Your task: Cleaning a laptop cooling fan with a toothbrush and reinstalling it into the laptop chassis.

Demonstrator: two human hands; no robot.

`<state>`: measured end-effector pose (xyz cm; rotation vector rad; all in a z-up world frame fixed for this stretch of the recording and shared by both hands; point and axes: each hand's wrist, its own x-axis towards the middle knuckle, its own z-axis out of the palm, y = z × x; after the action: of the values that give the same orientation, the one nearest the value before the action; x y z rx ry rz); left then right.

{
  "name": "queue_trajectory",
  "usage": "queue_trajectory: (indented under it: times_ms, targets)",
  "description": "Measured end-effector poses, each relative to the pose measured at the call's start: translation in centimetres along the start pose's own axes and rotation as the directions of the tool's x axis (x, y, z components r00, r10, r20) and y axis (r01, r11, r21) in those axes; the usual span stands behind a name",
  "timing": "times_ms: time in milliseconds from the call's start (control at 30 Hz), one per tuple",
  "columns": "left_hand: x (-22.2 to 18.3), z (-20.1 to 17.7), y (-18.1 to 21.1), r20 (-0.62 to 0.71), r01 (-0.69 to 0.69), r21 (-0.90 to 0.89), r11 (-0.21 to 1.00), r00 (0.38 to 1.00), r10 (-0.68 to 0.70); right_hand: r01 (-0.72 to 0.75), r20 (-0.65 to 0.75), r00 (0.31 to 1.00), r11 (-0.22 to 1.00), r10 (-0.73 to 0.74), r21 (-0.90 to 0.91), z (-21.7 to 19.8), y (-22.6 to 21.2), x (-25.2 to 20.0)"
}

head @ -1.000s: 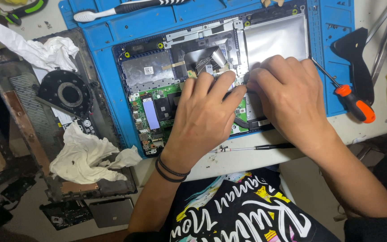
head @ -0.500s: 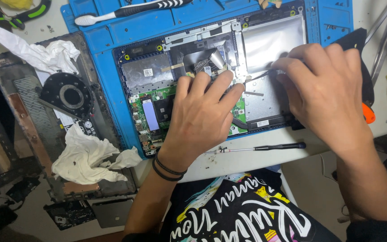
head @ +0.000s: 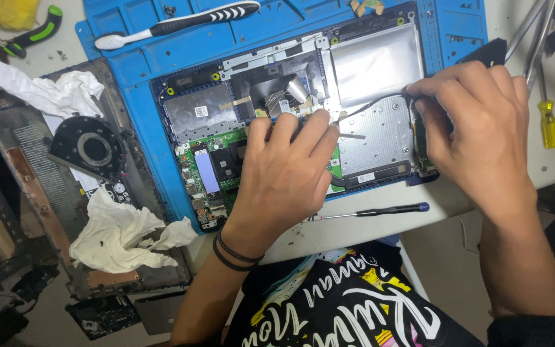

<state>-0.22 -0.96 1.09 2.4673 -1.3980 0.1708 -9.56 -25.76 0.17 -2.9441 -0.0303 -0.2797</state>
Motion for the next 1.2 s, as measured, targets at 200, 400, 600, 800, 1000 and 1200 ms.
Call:
queue_trajectory:
  times_ms: [200,400,600,800,1000,1200]
  targets:
    - [2.6,0.6,0.6,-0.085,-0.001,0.048,0.999,0.996,0.005,0.002,0.009,1.000,0.996,-0.002,0.086,-0.3,0.5,-0.1]
    - [4.3,2.2,1.3,-0.073,-0.034,0.049,0.998,0.997,0.037,-0.030,0.001,1.000,0.990,0.030,0.136,-0.4,0.3,-0.1]
    - [3.4,2.4,1.4,0.001,-0.037,0.007,0.999,0.999,0.037,-0.037,-0.027,0.999,0.997,0.039,0.066,0.3,-0.1,-0.3]
    - [3.4,2.0,2.1,-0.057,-0.032,0.130,0.991,0.998,0.040,-0.017,-0.065,0.998,1.000,0.018,0.011,0.8,-0.4,0.2]
    - [3.7,3.2,1.7,-0.167,0.026,0.040,0.999,0.986,-0.019,-0.001,-0.065,0.998,1.000,0.002,0.008,0.4,-1.0,1.0]
    - [4.2,3.7,2.0,-0.115,0.214,-0.117,0.970,0.967,-0.227,-0.093,-0.039,0.995,0.992,0.096,0.084,0.1,-0.2,-0.6]
